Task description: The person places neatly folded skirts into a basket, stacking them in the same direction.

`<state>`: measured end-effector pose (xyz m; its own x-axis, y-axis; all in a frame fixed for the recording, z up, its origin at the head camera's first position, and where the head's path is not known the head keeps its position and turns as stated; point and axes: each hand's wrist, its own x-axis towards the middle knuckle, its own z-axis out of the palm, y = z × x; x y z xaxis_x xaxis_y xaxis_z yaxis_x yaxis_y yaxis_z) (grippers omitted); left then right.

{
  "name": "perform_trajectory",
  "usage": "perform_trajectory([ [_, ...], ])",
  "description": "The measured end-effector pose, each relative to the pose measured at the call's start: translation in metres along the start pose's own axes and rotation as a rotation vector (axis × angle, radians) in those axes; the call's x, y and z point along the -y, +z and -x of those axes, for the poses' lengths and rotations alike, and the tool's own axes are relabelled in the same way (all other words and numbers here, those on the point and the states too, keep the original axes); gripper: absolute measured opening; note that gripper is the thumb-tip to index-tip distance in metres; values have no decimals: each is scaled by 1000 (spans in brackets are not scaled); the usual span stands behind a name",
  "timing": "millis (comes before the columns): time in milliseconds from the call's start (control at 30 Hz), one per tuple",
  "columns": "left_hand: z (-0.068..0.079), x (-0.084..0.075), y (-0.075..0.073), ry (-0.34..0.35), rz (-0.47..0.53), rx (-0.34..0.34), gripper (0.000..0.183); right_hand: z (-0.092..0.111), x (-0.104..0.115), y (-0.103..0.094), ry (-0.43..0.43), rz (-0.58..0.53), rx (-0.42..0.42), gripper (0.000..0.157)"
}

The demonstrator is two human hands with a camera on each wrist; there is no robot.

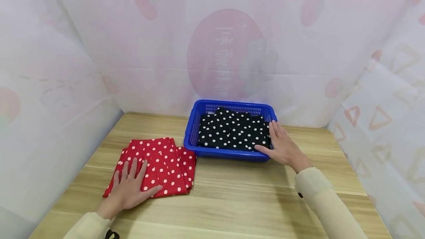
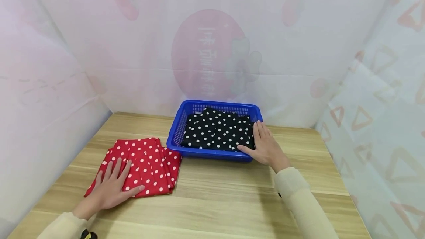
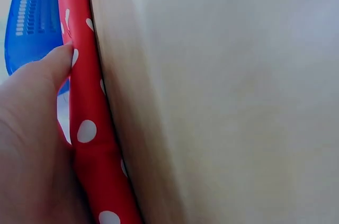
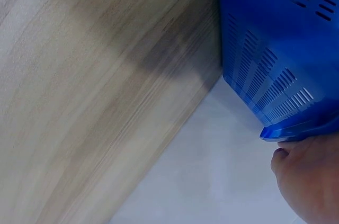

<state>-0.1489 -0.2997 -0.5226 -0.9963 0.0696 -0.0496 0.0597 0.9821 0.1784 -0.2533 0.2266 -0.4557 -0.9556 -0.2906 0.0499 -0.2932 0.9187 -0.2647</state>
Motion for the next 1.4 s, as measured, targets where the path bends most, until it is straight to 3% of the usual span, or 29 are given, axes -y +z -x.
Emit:
perform_trajectory([
  [300, 39, -12, 4, -3, -27, -37, 118, 2, -1, -1, 7, -9, 0, 110],
  [467, 52, -30, 8, -19, -27, -15, 120, 1, -3, -3, 10, -6, 2, 110],
  [733, 64, -79, 15, -51, -43, 89, 125, 0, -5, -2, -5, -2, 8, 111],
  [1033, 65, -134, 19, 5, -69, 192, 123, 1, -4, 0, 0, 7, 9, 111],
  [1400, 64, -198, 25, 75, -105, 194, 117, -1, -2, 0, -9, 21, -10, 110],
])
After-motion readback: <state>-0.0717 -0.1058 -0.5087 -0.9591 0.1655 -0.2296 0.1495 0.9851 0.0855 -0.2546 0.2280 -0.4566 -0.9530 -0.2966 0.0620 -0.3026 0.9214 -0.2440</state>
